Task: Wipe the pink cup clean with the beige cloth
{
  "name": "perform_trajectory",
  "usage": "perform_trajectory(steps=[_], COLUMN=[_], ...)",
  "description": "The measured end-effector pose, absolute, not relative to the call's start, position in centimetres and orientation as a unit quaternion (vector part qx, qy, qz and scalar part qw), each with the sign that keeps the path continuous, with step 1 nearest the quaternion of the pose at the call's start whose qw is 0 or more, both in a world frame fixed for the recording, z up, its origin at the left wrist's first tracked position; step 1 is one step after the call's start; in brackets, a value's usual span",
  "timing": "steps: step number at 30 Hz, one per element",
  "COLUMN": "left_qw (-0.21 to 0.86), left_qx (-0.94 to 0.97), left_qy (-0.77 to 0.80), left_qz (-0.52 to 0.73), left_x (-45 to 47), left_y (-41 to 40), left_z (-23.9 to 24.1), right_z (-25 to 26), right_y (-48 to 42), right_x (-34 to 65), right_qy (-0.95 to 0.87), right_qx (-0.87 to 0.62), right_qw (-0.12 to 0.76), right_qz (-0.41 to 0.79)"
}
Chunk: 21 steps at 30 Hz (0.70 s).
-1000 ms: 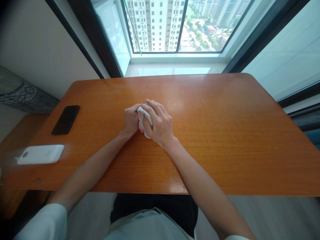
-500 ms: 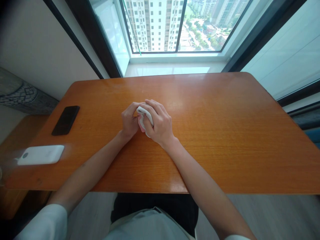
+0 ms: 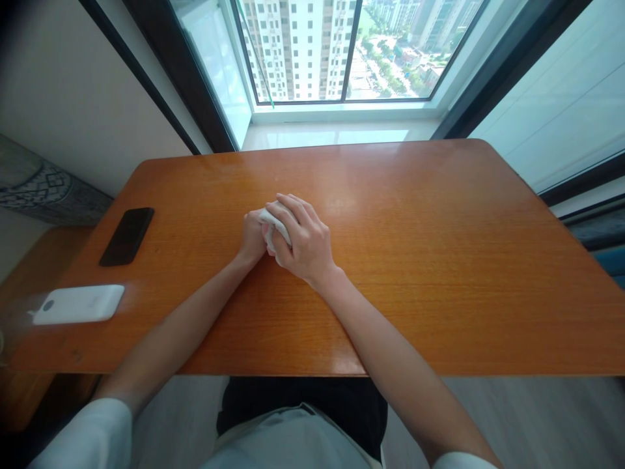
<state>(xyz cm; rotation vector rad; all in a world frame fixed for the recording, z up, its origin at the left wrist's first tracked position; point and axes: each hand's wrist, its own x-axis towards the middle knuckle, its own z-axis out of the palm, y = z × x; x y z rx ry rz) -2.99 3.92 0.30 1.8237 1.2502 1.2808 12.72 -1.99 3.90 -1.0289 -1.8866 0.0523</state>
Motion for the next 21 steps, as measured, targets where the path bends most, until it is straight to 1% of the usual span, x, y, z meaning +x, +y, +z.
perform_trajectory(steps=[4,7,9,11,16,18,21], left_qw=[0.219,0.17,0.177,0.211,0.293,0.293,0.245], left_qx=[0.692,0.704,0.698,0.687,0.679,0.691,0.702], left_qy=[0.434,0.431,0.452,0.466,0.47,0.473,0.469], left_qz=[0.534,0.538,0.527,0.515,0.482,0.462,0.476], left_x=[-2.7,-2.5,-2.5,-2.4,-2.8,-2.9,-2.8], left_y=[3.2,2.9,2.9,3.0,3.7,4.1,4.4], left_z=[0.4,0.7,0.8,1.0,0.6,0.2,-0.2], right_z=[4.0,4.1,4.1,4.2,4.0,3.9,3.8], right_y=[-1.8,-1.7,-1.7,-1.8,-1.9,-1.8,-1.7], right_x=[13.1,13.4,13.6,13.6,13.3,13.3,13.4], right_qy=[-0.751,-0.741,-0.74,-0.743,-0.773,-0.775,-0.767], right_qx=[-0.435,-0.439,-0.438,-0.432,-0.411,-0.409,-0.405], right_qw=[0.494,0.504,0.508,0.51,0.482,0.482,0.497], right_qz=[0.05,0.06,0.058,0.05,0.015,0.01,0.021])
